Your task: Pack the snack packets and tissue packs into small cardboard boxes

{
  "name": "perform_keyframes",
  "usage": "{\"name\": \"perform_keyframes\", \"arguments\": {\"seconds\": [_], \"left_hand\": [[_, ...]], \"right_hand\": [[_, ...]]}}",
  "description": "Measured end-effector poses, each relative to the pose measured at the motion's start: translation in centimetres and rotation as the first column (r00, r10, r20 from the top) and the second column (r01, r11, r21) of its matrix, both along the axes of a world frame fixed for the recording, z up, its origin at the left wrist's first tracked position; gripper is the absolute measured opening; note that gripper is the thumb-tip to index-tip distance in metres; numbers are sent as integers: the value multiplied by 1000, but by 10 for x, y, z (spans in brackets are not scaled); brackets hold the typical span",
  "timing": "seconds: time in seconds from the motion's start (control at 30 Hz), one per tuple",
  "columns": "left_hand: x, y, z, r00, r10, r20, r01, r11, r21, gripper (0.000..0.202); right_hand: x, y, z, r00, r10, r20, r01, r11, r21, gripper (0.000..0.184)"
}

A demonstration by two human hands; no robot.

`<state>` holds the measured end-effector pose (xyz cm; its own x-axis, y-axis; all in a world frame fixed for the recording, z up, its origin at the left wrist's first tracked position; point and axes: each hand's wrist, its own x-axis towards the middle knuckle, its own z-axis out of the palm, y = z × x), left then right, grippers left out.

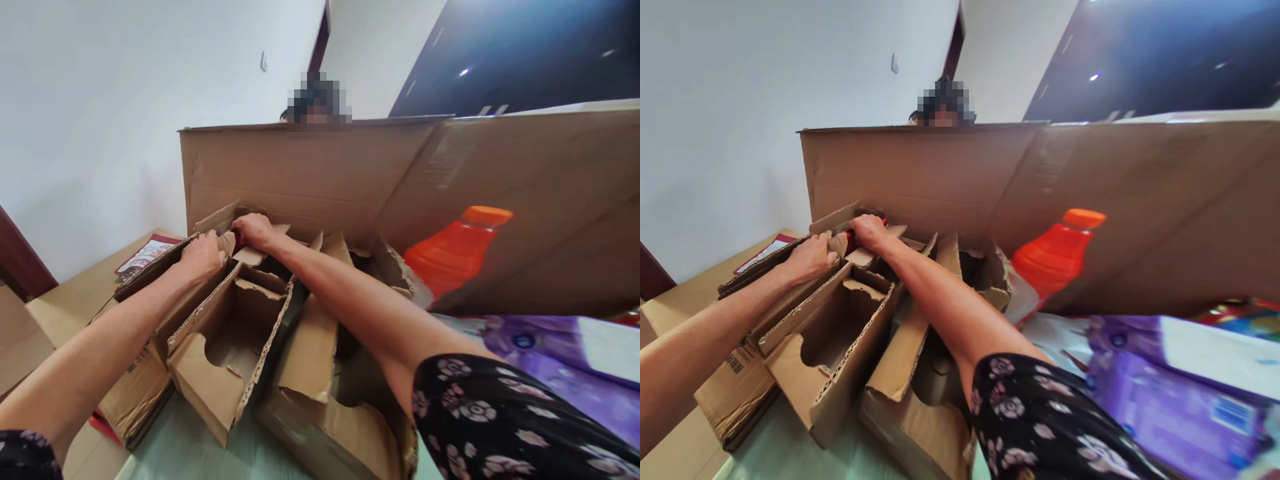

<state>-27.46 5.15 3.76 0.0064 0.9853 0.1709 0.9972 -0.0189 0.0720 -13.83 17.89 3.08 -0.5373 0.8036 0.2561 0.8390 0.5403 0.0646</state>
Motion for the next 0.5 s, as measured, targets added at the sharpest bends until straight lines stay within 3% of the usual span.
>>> {"name": "perform_keyframes", "arguments": {"seconds": [0.13, 0.33, 0.4, 0.5], "left_hand": [[-4, -3, 1, 998, 45, 37, -45, 999, 14, 41], [-5, -4, -4, 995, 82, 51, -85, 996, 42, 39], [-5, -2, -5, 996, 72, 58, -75, 996, 53, 38], [-7, -3, -2, 995, 15, 94, -22, 997, 77, 34]], "right_hand": [[8, 3, 13, 967, -86, -240, 108, 991, 82, 41], [27, -1, 51, 831, -54, -554, 188, 964, 189, 46], [41, -4, 68, 711, -4, -703, 203, 959, 200, 44], [84, -19, 93, 411, 146, -900, 110, 972, 208, 32]]}}
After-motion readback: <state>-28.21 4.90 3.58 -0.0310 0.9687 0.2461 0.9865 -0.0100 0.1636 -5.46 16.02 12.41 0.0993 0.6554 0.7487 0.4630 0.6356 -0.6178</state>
